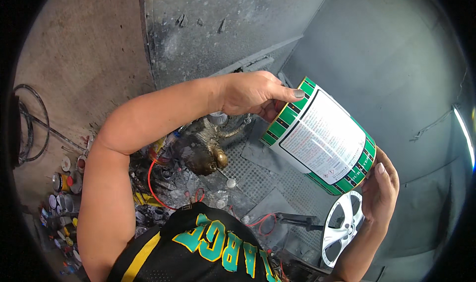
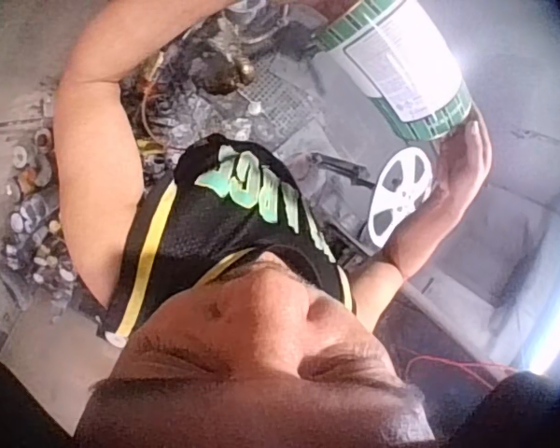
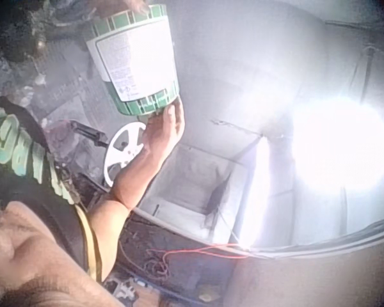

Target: The person places a wheel rim on a stand, sprays paint onto it using a spray gun while turning it by hand, pours liquid into the spray gun container, and spray paints the rim again.

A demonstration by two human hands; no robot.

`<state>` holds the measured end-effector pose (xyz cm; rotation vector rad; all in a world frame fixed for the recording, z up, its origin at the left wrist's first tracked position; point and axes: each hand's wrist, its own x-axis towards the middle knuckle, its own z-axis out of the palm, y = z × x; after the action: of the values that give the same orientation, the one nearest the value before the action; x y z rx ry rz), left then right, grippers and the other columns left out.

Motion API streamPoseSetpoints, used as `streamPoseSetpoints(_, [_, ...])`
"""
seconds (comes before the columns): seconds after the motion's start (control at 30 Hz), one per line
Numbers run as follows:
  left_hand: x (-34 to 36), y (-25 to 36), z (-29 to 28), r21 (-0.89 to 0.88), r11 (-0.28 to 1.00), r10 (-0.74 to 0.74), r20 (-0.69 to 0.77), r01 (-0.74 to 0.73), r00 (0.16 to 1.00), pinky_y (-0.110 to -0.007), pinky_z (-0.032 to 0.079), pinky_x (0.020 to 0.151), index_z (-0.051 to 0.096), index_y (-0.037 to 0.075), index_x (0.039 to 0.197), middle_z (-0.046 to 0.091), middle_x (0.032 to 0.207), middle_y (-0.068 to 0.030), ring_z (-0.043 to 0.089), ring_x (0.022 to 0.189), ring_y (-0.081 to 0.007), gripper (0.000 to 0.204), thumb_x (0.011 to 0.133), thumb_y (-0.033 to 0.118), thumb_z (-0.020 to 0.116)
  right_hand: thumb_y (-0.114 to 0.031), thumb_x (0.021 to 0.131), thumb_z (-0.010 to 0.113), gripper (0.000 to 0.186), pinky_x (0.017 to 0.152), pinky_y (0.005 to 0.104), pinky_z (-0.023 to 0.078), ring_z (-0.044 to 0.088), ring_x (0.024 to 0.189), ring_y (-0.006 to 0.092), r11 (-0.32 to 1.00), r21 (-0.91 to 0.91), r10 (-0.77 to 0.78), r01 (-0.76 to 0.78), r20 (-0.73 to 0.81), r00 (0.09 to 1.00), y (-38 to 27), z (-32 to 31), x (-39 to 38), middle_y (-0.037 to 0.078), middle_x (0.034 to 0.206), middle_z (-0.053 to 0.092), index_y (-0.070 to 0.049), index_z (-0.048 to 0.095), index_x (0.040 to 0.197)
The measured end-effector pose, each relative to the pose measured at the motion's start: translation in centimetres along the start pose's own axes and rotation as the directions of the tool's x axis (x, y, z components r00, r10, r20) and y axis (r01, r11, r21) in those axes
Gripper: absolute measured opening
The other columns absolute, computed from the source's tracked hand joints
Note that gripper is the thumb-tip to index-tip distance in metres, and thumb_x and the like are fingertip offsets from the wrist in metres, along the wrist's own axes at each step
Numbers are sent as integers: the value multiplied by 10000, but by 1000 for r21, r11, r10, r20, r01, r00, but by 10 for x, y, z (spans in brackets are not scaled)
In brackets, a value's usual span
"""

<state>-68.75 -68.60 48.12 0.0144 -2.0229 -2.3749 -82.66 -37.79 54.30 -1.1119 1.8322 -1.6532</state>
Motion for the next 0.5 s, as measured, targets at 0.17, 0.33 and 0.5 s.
streamPoseSetpoints(0.17, [2,-3,1,-26,1000,14,11,-14,1000,-343,545,808,674,-41,1073,688,946,-115,668,842,-184,483,986,425,584,-272,939,613,634,679,267,590,677,825,162,997,64,-34,39,-90,995,-2,6,-1,183,1090,644,178,436,1348])
streamPoseSetpoints(0.33, [-2,-1,4,-18,1000,13,-1,-13,1000,-341,544,804,675,-42,1069,687,937,-110,666,840,-184,498,980,440,589,-291,929,627,657,723,290,599,685,864,174,999,41,-27,30,-62,998,-3,5,0,197,1104,643,181,438,1346])
streamPoseSetpoints(0.5, [-1,-2,4,-4,1000,8,-10,-8,1000,-335,541,812,678,-38,1066,685,934,-108,665,844,-183,496,978,443,591,-297,919,638,670,743,292,597,691,892,184,999,24,-34,36,-84,996,-3,3,2,214,1134,641,181,443,1345])
